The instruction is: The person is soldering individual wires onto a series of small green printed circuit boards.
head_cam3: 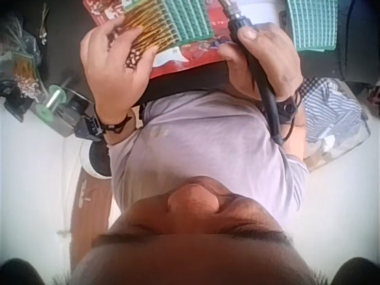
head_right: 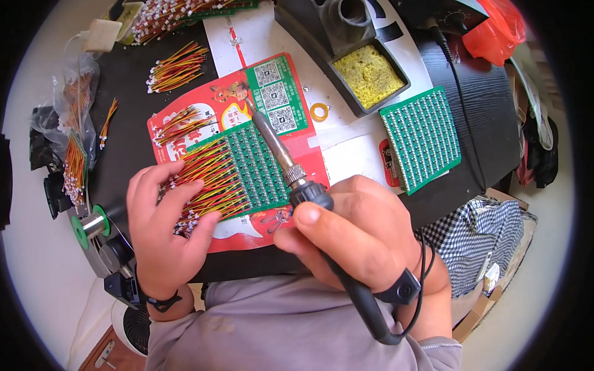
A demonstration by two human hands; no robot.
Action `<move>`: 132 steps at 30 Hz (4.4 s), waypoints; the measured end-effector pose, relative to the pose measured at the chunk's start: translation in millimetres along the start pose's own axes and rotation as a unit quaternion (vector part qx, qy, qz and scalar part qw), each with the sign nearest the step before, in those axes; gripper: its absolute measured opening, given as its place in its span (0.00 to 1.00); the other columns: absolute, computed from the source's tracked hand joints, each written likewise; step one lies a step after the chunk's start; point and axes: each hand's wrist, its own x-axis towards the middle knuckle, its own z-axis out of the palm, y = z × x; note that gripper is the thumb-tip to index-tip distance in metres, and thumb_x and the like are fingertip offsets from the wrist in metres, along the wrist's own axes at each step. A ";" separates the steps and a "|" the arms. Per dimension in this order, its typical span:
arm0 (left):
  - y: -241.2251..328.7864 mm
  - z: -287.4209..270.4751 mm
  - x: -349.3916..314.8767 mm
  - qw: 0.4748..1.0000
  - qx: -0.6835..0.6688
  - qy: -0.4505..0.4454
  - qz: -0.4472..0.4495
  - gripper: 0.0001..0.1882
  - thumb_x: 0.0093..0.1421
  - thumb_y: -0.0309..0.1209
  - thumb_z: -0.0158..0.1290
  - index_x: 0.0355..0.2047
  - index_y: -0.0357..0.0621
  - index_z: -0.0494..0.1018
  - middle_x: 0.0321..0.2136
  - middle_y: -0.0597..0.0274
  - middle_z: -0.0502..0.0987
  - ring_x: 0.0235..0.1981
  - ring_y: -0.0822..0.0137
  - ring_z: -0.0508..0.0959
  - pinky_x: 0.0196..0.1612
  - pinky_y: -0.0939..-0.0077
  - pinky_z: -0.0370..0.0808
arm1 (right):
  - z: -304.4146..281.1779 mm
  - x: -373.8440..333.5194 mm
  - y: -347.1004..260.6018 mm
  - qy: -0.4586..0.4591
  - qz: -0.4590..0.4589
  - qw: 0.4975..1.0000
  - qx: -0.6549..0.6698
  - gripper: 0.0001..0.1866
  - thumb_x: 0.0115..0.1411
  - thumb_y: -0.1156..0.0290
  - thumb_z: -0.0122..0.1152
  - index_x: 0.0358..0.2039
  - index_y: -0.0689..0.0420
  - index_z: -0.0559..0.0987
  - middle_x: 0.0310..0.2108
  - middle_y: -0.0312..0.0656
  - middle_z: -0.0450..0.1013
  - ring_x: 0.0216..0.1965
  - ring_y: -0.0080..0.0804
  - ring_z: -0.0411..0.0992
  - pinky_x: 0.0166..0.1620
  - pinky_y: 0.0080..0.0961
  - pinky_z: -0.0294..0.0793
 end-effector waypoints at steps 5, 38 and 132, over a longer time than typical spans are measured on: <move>4.2 -6.4 2.0 0.999 0.016 -0.034 0.001 0.32 0.36 0.40 0.73 0.42 0.40 0.77 0.49 0.49 0.73 0.49 0.46 0.72 0.52 0.54 0.70 | -9.6 10.8 -3.7 0.002 -0.020 1.000 -0.003 0.33 0.46 0.78 0.79 0.52 0.57 0.73 0.26 0.38 0.74 0.21 0.33 0.72 0.24 0.27 0.69; -20.3 10.8 4.5 0.995 -0.094 0.001 0.026 0.12 0.45 0.24 0.65 0.30 0.41 0.75 0.42 0.54 0.72 0.40 0.52 0.72 0.43 0.61 0.71 | 7.4 2.4 16.6 0.035 -0.044 0.994 -0.089 0.20 0.68 0.63 0.59 0.56 0.57 0.67 0.16 0.36 0.64 0.16 0.23 0.61 0.22 0.24 0.59; 6.1 13.0 6.1 0.988 0.066 -0.043 0.136 0.27 0.59 0.51 0.61 0.42 0.36 0.79 0.44 0.54 0.80 0.47 0.49 0.77 0.45 0.51 0.72 | -5.4 12.9 17.2 -0.014 -0.016 0.999 -0.040 0.22 0.64 0.56 0.64 0.52 0.54 0.70 0.24 0.36 0.66 0.21 0.28 0.64 0.19 0.25 0.62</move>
